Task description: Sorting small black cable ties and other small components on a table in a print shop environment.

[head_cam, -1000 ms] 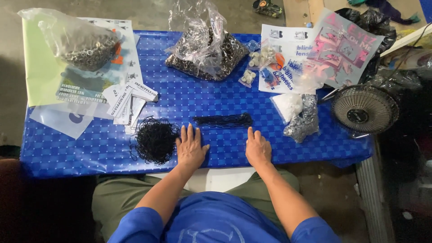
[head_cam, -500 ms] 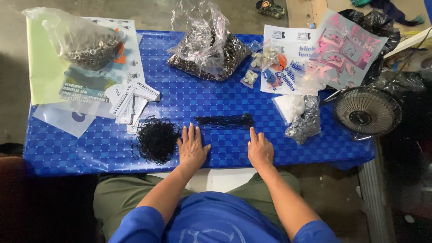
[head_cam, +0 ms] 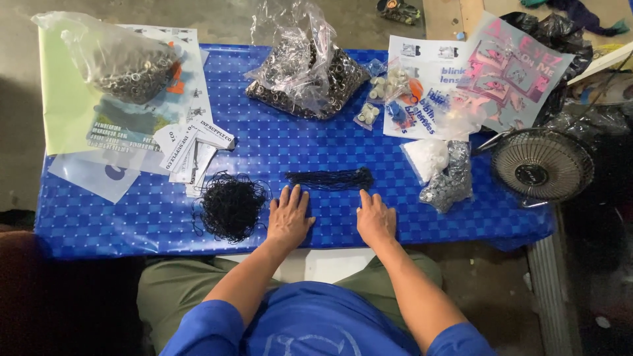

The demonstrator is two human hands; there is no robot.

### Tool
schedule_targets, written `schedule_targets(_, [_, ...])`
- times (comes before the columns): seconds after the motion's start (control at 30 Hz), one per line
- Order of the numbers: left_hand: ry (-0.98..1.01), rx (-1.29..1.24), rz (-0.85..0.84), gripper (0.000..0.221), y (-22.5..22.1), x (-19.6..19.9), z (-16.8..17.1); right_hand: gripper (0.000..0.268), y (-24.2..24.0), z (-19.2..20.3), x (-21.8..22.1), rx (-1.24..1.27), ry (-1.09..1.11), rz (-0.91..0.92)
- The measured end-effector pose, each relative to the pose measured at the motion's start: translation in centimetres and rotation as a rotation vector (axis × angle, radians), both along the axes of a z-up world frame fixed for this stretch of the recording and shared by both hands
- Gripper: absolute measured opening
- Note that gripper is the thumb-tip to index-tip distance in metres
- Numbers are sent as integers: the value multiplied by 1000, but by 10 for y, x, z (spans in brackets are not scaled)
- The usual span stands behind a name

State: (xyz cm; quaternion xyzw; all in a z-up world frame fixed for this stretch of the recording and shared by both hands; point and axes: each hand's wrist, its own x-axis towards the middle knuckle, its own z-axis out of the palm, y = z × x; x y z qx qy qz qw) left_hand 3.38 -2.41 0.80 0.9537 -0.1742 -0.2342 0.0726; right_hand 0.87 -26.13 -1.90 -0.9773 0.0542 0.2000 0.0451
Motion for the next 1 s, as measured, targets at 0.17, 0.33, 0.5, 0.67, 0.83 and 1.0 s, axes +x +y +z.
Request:
schedule_targets(0.17, [-2,7,-36,65,0,-5,7,43,3,2,-8,-18,-58,54])
schedule_targets(0.33, [7,-66,-207,58,-3,-8,4,43,9,6,-2,-71,-62,115])
schedule_targets(0.5, [124,25,-112,68,-20,10,14,53,20,26,19,-18,128,13])
schedule_targets(0.67, [149,36,-91,69,-24,13,22,55,23,35,26,-7,176,7])
schedule_targets(0.83, [151,35,-105,69,-18,10,19,53,22,39,9,-57,59,77])
schedule_targets(1.0, [124,12,-99,71,-16,11,9,55,12,20,5,-11,7,54])
